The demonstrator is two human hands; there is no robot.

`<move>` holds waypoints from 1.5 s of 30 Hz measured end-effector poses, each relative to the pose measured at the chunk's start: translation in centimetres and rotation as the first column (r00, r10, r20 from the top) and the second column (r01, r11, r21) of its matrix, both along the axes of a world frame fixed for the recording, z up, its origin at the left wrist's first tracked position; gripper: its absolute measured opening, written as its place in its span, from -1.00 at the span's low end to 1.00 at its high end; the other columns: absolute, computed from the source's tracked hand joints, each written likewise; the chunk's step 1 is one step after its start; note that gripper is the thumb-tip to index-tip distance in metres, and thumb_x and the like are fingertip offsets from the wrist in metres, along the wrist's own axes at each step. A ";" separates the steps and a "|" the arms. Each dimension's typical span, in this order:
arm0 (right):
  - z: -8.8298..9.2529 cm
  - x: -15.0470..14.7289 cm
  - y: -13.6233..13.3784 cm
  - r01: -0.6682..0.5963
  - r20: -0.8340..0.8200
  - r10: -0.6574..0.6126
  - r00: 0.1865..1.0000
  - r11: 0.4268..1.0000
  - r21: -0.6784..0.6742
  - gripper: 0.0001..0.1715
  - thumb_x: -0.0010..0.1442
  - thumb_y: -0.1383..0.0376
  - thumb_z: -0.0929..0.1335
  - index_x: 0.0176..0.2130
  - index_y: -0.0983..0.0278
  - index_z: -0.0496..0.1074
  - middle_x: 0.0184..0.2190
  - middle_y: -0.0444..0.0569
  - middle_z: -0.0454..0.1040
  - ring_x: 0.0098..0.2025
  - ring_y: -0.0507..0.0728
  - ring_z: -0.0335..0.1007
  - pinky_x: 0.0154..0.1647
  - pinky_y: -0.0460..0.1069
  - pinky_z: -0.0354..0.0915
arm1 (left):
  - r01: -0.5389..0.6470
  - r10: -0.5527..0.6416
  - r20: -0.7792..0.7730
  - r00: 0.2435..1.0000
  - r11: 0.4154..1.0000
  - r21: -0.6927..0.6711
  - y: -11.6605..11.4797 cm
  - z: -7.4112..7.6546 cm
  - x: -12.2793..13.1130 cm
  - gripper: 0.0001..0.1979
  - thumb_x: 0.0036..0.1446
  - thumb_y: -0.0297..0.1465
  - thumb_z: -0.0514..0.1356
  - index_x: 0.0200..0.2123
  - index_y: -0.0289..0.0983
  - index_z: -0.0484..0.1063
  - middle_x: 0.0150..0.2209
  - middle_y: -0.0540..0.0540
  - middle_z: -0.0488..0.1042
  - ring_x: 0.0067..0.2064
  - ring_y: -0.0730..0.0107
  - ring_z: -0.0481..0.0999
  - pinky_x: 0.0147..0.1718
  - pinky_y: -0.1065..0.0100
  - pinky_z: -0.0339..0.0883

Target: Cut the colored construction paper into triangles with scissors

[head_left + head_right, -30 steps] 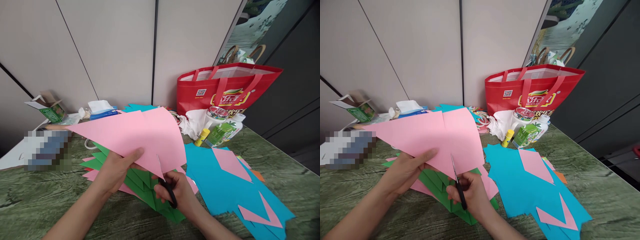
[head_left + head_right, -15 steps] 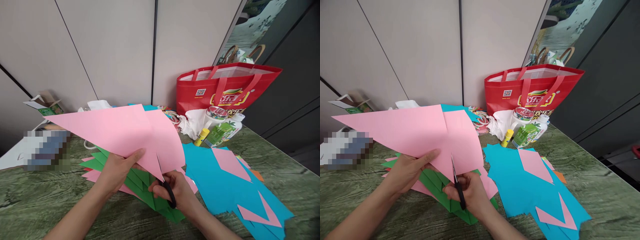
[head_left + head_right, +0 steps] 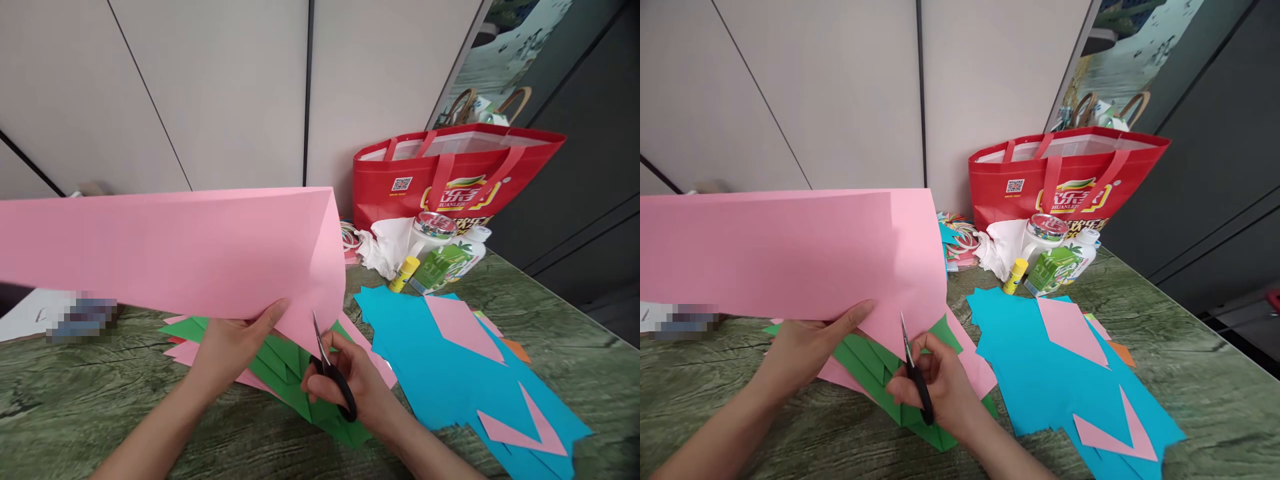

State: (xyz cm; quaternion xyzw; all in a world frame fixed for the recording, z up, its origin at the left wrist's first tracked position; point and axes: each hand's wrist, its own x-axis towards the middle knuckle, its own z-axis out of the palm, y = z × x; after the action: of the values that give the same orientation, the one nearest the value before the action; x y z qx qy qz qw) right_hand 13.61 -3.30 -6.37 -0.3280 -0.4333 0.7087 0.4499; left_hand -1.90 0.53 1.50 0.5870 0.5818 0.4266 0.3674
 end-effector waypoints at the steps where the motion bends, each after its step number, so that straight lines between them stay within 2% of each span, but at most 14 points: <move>1: 0.1 0.0 0.0 -0.004 -0.007 0.004 1.000 1.000 0.008 -0.53 -0.14 0.23 0.47 -0.47 0.25 0.08 -0.60 -0.20 0.40 -0.60 -0.06 0.27 -0.58 -0.17 0.14 | 0.015 -0.014 0.034 0.999 0.999 -0.035 0.1 -0.2 -0.1 -0.81 -0.12 -0.25 0.23 -0.50 -0.26 0.50 -0.54 -0.07 0.57 -0.28 0.12 0.52 -0.25 0.25 0.38; 3: 0.2 0.0 0.1 0.003 -0.008 -0.003 1.000 1.000 0.010 -0.54 -0.13 0.25 0.47 -0.39 0.24 0.12 -0.59 -0.20 0.41 -0.59 -0.05 0.28 -0.57 -0.16 0.16 | 0.053 -0.039 0.161 0.986 0.995 -0.080 0.2 -0.7 -0.1 -0.80 -0.11 -0.26 0.24 -0.43 -0.27 0.49 -0.52 -0.07 0.56 -0.24 0.14 0.50 -0.26 0.27 0.38; 5: 0.4 0.0 0.1 0.010 0.006 -0.010 1.000 1.000 0.011 -0.51 -0.12 0.26 0.47 -0.28 0.25 0.15 -0.58 -0.19 0.41 -0.58 -0.04 0.29 -0.56 -0.15 0.17 | 0.091 -0.061 0.302 0.951 0.992 -0.086 0.3 -1.1 -0.1 -0.76 -0.11 -0.30 0.25 -0.32 -0.27 0.47 -0.40 -0.06 0.56 -0.21 0.20 0.49 -0.26 0.29 0.39; 8: 0.6 -0.1 0.1 0.011 0.011 -0.012 1.000 1.000 0.019 -0.46 -0.10 0.25 0.46 -0.18 0.29 0.17 -0.55 -0.16 0.43 -0.55 -0.02 0.30 -0.52 -0.12 0.20 | 0.133 -0.079 0.406 0.910 0.985 -0.107 0.2 -1.5 0.2 -0.72 -0.10 -0.34 0.25 -0.25 -0.28 0.44 -0.29 -0.06 0.54 -0.25 0.26 0.49 -0.32 0.31 0.41; 12: 0.6 -0.1 0.0 0.042 0.008 -0.043 0.999 0.998 0.045 -0.54 -0.07 0.25 0.44 -0.21 0.29 0.21 -0.54 -0.14 0.43 -0.52 -0.01 0.28 -0.47 -0.10 0.22 | 0.160 -0.083 0.434 0.897 0.977 -0.142 0.1 -1.6 0.4 -0.68 -0.10 -0.34 0.26 -0.21 -0.30 0.41 -0.27 -0.08 0.53 -0.25 0.25 0.48 -0.33 0.30 0.41; 17: 0.6 0.0 -0.2 0.071 0.051 -0.077 0.996 0.992 0.107 -0.73 -0.04 0.27 0.42 -0.33 0.31 0.32 -0.50 -0.11 0.41 -0.46 0.01 0.27 -0.43 -0.10 0.20 | 0.114 -0.074 0.356 0.932 0.989 -0.093 0.1 -1.7 0.3 -0.61 -0.10 -0.33 0.26 -0.13 -0.25 0.38 -0.13 -0.09 0.50 -0.11 0.23 0.44 -0.16 0.29 0.34; 21: 0.8 -0.1 -0.2 0.092 0.083 -0.102 0.991 0.989 0.113 -0.74 -0.06 0.29 0.42 -0.34 0.32 0.33 -0.49 -0.12 0.38 -0.45 0.01 0.25 -0.42 -0.10 0.18 | 0.099 -0.070 0.318 0.946 0.992 -0.076 0.1 -1.8 0.3 -0.57 -0.10 -0.34 0.26 -0.08 -0.21 0.37 -0.04 -0.08 0.45 -0.06 0.25 0.42 -0.11 0.31 0.31; 25: 0.7 -0.1 -0.2 0.089 0.086 -0.098 0.991 0.991 0.095 -0.65 -0.16 0.30 0.47 -0.34 0.31 0.33 -0.52 -0.15 0.36 -0.49 0.01 0.20 -0.47 -0.10 0.15 | 0.116 -0.065 0.389 0.919 0.987 -0.109 0.0 -1.6 0.6 -0.54 -0.11 -0.35 0.26 -0.07 -0.26 0.34 -0.11 -0.11 0.49 -0.11 0.24 0.45 -0.16 0.28 0.35; 30: 0.7 0.0 -0.2 0.085 0.068 -0.091 0.994 0.993 0.082 -0.61 -0.22 0.33 0.50 -0.34 0.29 0.34 -0.54 -0.17 0.35 -0.52 0.00 0.17 -0.49 -0.11 0.14 | 0.174 -0.053 0.468 0.882 0.960 -0.221 -0.1 -1.0 0.7 -0.60 -0.12 -0.36 0.26 -0.14 -0.30 0.37 -0.29 -0.10 0.54 -0.30 0.23 0.51 -0.49 0.32 0.44; 33: 0.8 0.0 -0.2 0.075 0.070 -0.082 0.994 0.993 0.090 -0.63 -0.18 0.34 0.48 -0.33 0.30 0.35 -0.54 -0.17 0.34 -0.51 -0.01 0.16 -0.48 -0.11 0.14 | 0.194 -0.064 0.468 0.882 0.952 -0.235 -0.1 -0.9 0.7 -0.69 -0.12 -0.36 0.26 -0.24 -0.31 0.42 -0.45 -0.06 0.54 -0.38 0.21 0.52 -0.60 0.33 0.43; 39: 0.6 -0.1 -0.2 0.102 0.084 -0.112 0.990 0.989 0.108 -0.69 -0.14 0.34 0.46 -0.34 0.29 0.34 -0.54 -0.19 0.31 -0.50 -0.01 0.18 -0.47 -0.12 0.15 | 0.173 -0.056 0.456 0.888 0.960 -0.219 -0.3 -1.0 0.9 -0.81 -0.11 -0.36 0.26 -0.34 -0.27 0.44 -0.39 -0.04 0.54 -0.47 0.30 0.49 -0.57 0.31 0.44; 45: 0.3 -0.1 -0.2 0.137 0.098 -0.150 0.984 0.983 0.122 -0.71 -0.12 0.35 0.46 -0.34 0.29 0.35 -0.55 -0.20 0.31 -0.52 -0.01 0.16 -0.49 -0.12 0.15 | 0.165 -0.062 0.410 0.910 0.961 -0.223 -0.5 -1.4 0.7 -0.78 -0.09 -0.33 0.24 -0.32 -0.27 0.43 -0.38 -0.07 0.55 -0.53 0.30 0.50 -0.49 0.25 0.44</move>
State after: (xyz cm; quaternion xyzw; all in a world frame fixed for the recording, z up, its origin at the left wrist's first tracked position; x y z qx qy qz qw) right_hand 13.48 -3.54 -6.11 -0.3695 -0.4721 0.6296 0.4942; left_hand -1.17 0.02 0.13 0.4692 0.5088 0.4372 0.5743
